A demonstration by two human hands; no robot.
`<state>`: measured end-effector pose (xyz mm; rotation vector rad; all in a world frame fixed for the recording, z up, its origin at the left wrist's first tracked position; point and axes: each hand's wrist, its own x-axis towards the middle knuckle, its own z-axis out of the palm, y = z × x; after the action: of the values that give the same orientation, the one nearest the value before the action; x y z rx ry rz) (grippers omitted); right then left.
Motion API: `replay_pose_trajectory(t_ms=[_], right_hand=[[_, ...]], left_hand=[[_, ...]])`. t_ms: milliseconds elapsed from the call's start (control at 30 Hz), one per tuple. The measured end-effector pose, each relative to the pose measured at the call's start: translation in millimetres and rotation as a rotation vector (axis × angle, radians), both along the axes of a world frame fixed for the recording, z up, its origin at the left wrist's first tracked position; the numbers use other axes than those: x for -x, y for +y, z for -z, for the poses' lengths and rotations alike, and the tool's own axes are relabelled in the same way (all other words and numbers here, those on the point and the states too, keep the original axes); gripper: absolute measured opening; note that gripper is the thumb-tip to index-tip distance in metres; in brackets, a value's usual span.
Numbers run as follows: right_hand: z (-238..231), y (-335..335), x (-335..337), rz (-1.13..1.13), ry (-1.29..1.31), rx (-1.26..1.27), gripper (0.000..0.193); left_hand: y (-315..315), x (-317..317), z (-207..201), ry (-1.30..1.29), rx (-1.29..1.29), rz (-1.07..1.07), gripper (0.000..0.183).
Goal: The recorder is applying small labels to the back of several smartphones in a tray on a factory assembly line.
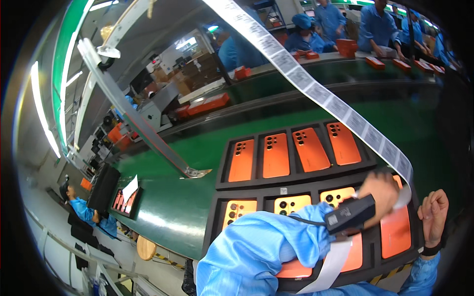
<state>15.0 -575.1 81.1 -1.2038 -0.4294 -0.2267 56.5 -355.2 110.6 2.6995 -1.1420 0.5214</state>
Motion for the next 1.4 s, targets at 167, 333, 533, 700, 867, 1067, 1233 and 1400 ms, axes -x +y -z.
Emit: replay_pose_trajectory(t_ms=[167,333,533,700,867,1067,1233,1400], right_hand=[[-16,13,-16,0.098,0.004,0.41,0.007],[-24,14,-39,-0.026,-0.342,0.724,0.009],[-27,13,-36,-0.167,-0.407,0.948,0.009],[-28,18,-39,-0.214,-0.493,1.052,0.012],[-29,23,-38,-0.267,-0.524,1.069,0.011],[-27,25,-40,-0.271,-0.532,1.053,0.012],[-27,23,-44,-0.274,-0.528,1.044,0.012],[-29,24,-44,-0.289,-0.523,1.051,0.012]], left_hand=[[33,-39,-10,0.323,0.349,-0.071,0.01],[59,-82,-13,1.069,0.846,0.09,0.008],[58,-73,-15,1.162,0.962,0.098,0.01],[63,-68,-13,1.171,0.973,0.107,0.009],[66,-62,-13,1.168,0.964,0.099,0.009],[67,-63,-14,1.162,0.968,0.089,0.009],[63,-66,-16,1.17,0.98,0.086,0.008],[64,-65,-16,1.172,0.986,0.083,0.008]])
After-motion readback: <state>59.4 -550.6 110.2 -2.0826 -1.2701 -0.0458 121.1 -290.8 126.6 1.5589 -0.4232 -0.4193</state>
